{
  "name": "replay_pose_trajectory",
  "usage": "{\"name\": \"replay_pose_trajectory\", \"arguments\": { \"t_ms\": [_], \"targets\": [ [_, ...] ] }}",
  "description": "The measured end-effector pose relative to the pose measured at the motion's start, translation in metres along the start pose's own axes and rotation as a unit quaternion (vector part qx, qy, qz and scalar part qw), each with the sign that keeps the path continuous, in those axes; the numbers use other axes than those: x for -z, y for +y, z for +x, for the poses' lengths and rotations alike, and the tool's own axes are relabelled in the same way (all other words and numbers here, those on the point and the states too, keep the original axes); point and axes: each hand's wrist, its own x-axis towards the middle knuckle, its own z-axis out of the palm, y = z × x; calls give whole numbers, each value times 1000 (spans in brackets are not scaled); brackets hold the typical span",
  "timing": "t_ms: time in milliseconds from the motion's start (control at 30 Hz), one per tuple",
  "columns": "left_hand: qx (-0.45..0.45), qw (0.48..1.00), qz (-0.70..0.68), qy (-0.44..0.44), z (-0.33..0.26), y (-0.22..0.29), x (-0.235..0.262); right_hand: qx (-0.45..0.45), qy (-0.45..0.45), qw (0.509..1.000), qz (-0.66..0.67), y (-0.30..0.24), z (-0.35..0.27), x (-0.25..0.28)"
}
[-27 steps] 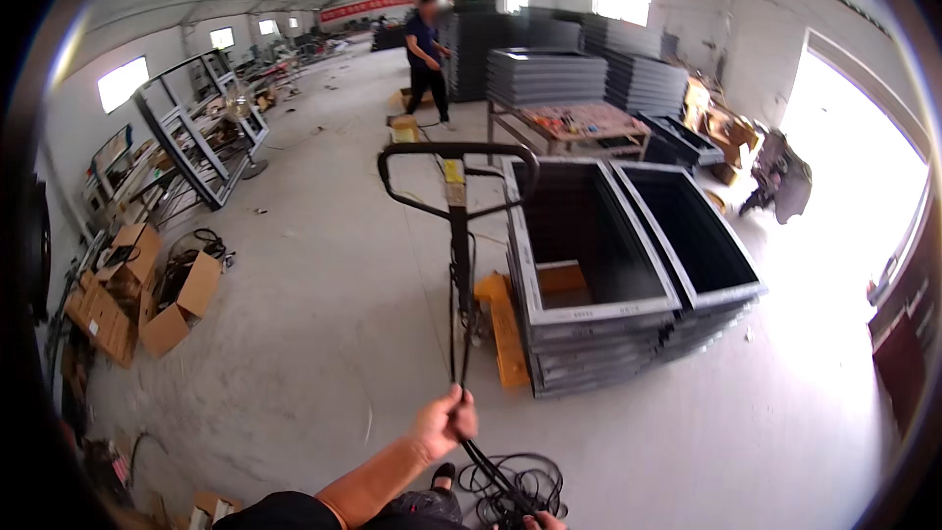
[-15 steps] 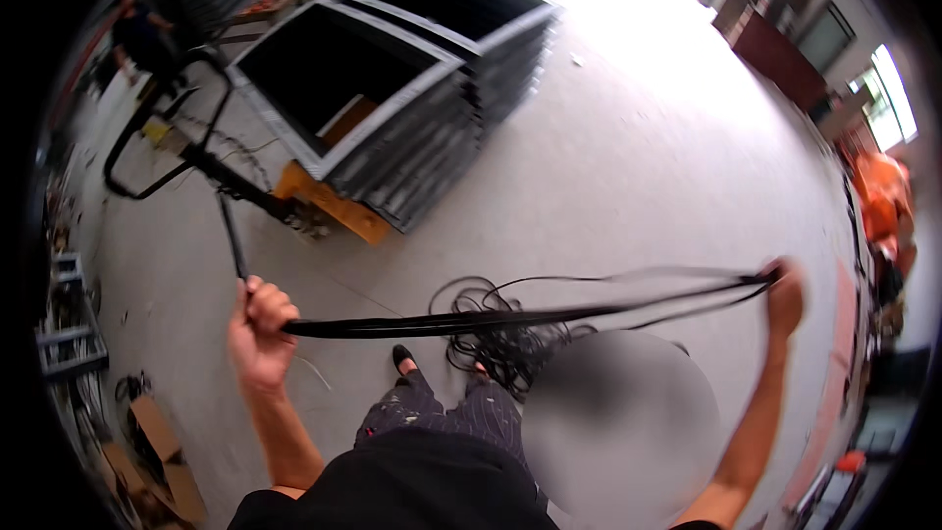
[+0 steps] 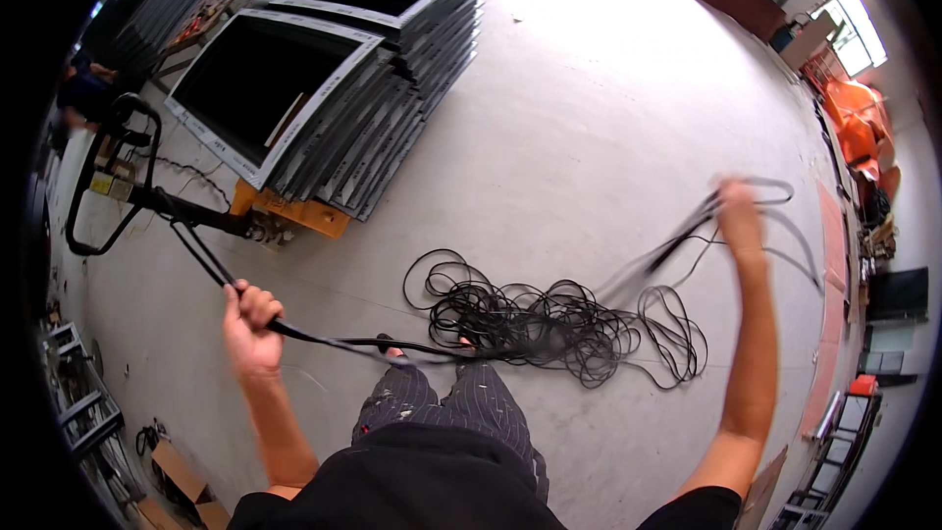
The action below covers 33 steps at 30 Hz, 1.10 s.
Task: The person gathers a long black cable from the floor and winds it into a coil by hand while walking through a workshop, assisted by another person who holds part of the cable.
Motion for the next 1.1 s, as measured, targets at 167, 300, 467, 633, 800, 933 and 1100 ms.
{"name": "replay_pose_trajectory", "arguments": {
  "t_ms": [167,300,467,633,800,933,1100],
  "targets": [
    [-8,1000,9,25,12,-35,44,61,-187,943,269,-133,-48,-78],
    [-36,989,50,131,29,-66,71,115,-174,920,330,-234,-54,-76],
    [-59,981,138,125,24,-68,94,189,-189,851,452,-358,-69,-42],
    [-53,975,188,104,8,-65,110,275,-241,740,565,-463,-73,23],
    [-17,976,199,88,-4,-72,115,307,-311,658,613,-552,-64,58],
    [9,980,189,63,-10,-69,107,320,-372,683,542,-609,-69,78],
    [45,978,204,-8,-9,-60,107,177,-540,475,672,-618,-69,94]
  ]
}}
